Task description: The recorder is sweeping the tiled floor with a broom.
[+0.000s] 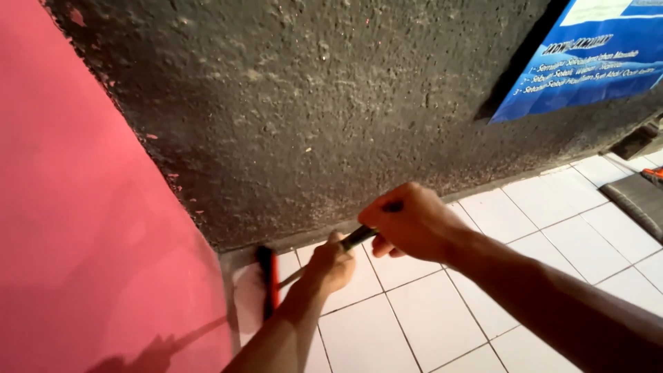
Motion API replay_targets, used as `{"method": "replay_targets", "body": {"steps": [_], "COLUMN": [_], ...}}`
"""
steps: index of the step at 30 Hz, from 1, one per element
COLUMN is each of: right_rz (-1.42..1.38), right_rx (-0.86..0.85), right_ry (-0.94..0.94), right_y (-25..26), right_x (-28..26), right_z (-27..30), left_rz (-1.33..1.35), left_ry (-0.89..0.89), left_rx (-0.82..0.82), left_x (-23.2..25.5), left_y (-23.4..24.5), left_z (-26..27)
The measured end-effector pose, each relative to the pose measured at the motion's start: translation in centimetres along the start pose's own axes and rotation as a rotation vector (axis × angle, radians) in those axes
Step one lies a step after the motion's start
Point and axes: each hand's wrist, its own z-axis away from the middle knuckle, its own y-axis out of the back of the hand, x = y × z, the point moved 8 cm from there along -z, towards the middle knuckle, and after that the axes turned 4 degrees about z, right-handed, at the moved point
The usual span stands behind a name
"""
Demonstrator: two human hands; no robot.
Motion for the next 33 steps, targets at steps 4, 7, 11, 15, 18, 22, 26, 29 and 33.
{"method": "replay_targets", "body": {"steps": [4, 7, 11, 15, 18, 22, 26, 29, 33], "right_rz": [0.139, 0.024, -0.068, -0.193, -0.177, -0.170, 0.024, 0.079, 0.010], "right_rx": [0.029, 0.065, 0.028, -0.132, -0.204, -0.143, 0.064, 0.114, 0.067], "right_ry": [-0.022, -0.005, 0.010, 0.074, 0.084, 0.072, 0.008, -0.006, 0.030], "right_y": [3.0, 5.6, 5.9, 0.8, -3.7, -2.6, 2.8, 5.4, 6.5], "right_x": [-1.9, -3.4, -3.7, -0.5, 1.8, 2.3, 0.6, -0.9, -2.4], "right_z": [1.5, 2.3, 2.1, -0.6, -1.2, -0.5, 1.4, 2.3, 2.4], "left_rz": [-0.164, -0.249, -0.312, -0.349, -0.318, -0.291, -0.232, -0.225, -0.262], "left_ry": [-0.046, -0.063, -0.008, 0.107, 0.193, 0.117, 0.007, -0.051, -0.011], "left_rx": [-0.056, -0.132, -0.090, 0.013, 0.002, -0.026, -0.060, -0.100, -0.134], "left_x": [10.0, 14.3, 14.2, 7.1, 2.7, 0.8, 7.3, 11.5, 15.3], "left_y": [3.1, 4.9, 7.1, 7.7, 6.9, 2.1, -0.4, 0.0, 3.0], "left_z": [3.5, 5.2, 6.2, 5.6, 6.1, 2.9, 2.2, 1.9, 4.2]}}
